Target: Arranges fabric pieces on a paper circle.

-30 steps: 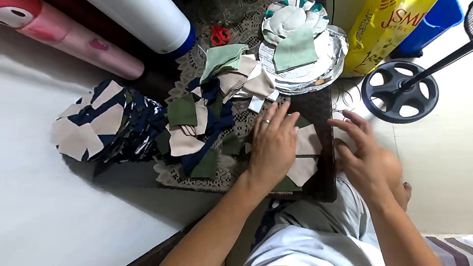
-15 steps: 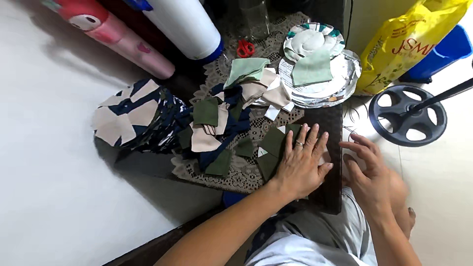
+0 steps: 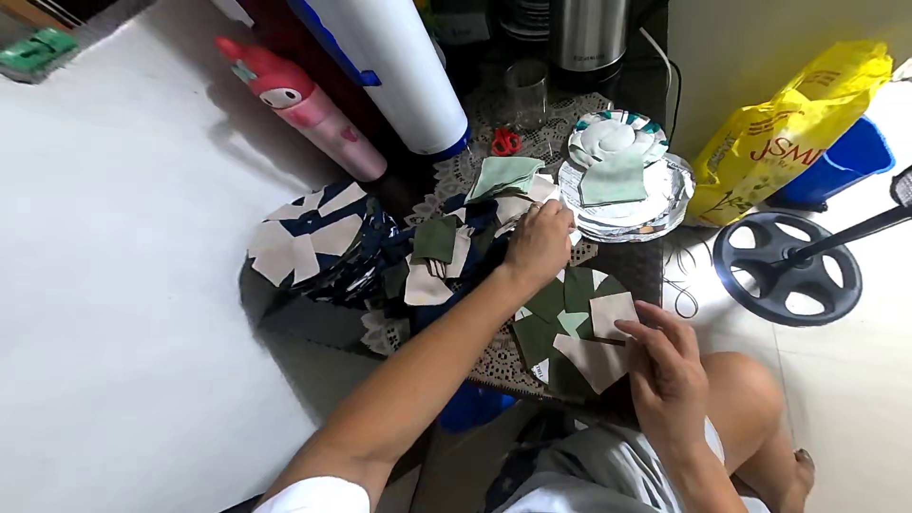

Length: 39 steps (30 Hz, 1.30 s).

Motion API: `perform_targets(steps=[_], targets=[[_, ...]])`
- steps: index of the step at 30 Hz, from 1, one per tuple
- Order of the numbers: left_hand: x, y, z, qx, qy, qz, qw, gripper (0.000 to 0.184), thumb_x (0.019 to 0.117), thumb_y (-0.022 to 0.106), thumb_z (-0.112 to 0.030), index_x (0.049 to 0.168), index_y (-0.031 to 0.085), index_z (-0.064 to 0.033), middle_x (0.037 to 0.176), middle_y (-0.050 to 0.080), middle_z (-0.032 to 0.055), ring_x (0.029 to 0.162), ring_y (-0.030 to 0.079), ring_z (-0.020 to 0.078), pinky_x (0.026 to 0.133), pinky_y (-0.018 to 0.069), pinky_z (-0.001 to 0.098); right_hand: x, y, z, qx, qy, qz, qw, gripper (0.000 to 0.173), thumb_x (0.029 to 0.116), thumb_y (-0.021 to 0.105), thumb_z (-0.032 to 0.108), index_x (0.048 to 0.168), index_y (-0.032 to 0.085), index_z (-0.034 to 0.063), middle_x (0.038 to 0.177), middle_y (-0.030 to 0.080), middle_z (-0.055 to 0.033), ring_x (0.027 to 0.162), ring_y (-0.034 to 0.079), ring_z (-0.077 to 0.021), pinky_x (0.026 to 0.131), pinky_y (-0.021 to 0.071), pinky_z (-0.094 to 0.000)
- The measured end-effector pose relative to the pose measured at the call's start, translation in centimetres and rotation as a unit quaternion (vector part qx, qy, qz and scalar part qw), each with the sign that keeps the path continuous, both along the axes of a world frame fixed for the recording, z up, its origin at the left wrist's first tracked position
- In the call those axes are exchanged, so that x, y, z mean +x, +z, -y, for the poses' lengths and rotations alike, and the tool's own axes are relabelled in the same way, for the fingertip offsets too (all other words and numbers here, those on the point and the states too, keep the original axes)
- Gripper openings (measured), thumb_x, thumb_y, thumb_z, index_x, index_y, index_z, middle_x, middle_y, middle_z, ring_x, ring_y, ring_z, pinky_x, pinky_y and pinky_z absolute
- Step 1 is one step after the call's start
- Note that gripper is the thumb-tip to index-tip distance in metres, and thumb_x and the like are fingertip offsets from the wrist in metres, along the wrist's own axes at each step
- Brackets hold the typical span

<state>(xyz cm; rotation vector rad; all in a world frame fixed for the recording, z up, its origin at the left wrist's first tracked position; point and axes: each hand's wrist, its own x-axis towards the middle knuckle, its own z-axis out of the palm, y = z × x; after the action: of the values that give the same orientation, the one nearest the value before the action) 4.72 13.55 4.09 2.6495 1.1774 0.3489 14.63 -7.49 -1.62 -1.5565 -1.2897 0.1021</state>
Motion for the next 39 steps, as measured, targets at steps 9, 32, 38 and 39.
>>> perform_targets(steps=[9,32,38,39], targets=[[0.4,-0.5,-1.6,0.011,-0.002,-0.048,0.999,0.02,0.1004,0.057,-0.009,0.103,0.072,0.0045,0.104,0.07,0.0234,0.103,0.069,0.0411,0.086,0.0547,0.0564,-0.1,0.2,0.4,0.001,-0.01,0.012,1.0,0.025,0.0955,0.055,0.009,0.103,0.079,0.0112,0.124,0.07,-0.015,0.122,0.061,-0.0299,0.103,0.0485,-0.0411],[-4.6,3.4,-2.6,-0.394,0.128,0.311,0.855,0.012,0.0985,0.056,0.001,0.111,0.057,0.0011,0.1,0.06,0.0089,0.086,0.063,0.013,0.081,0.057,0.0316,0.1,3.0,-1.9,-0.037,0.034,-0.005,0.999,0.025,0.0949,0.057,0.008,0.108,0.078,0.0088,0.122,0.071,-0.0142,0.118,0.063,-0.0315,0.096,0.0513,-0.0457],[-6.0,4.6,1.7,-0.552,0.04,0.318,0.77,0.017,0.102,0.046,0.003,0.112,0.058,-0.0049,0.096,0.067,0.0047,0.083,0.069,0.0125,0.077,0.0608,0.0297,0.7,6.0,-3.9,-0.099,0.095,-0.249,0.959,0.031,0.0979,0.06,0.012,0.126,0.067,0.0012,0.128,0.067,-0.0103,0.113,0.065,-0.013,0.095,0.054,-0.0309],[-6.1,4.7,2.5,-0.57,0.024,0.319,0.757,0.018,0.1019,0.045,0.004,0.11,0.059,-0.0051,0.093,0.069,0.0041,0.081,0.07,0.0118,0.077,0.0609,0.0287,0.9,6.9,-4.1,-0.135,0.118,-0.34,0.923,0.036,0.0984,0.06,0.012,0.133,0.061,0.0018,0.128,0.066,-0.0086,0.111,0.065,-0.0115,0.092,0.0546,-0.029]])
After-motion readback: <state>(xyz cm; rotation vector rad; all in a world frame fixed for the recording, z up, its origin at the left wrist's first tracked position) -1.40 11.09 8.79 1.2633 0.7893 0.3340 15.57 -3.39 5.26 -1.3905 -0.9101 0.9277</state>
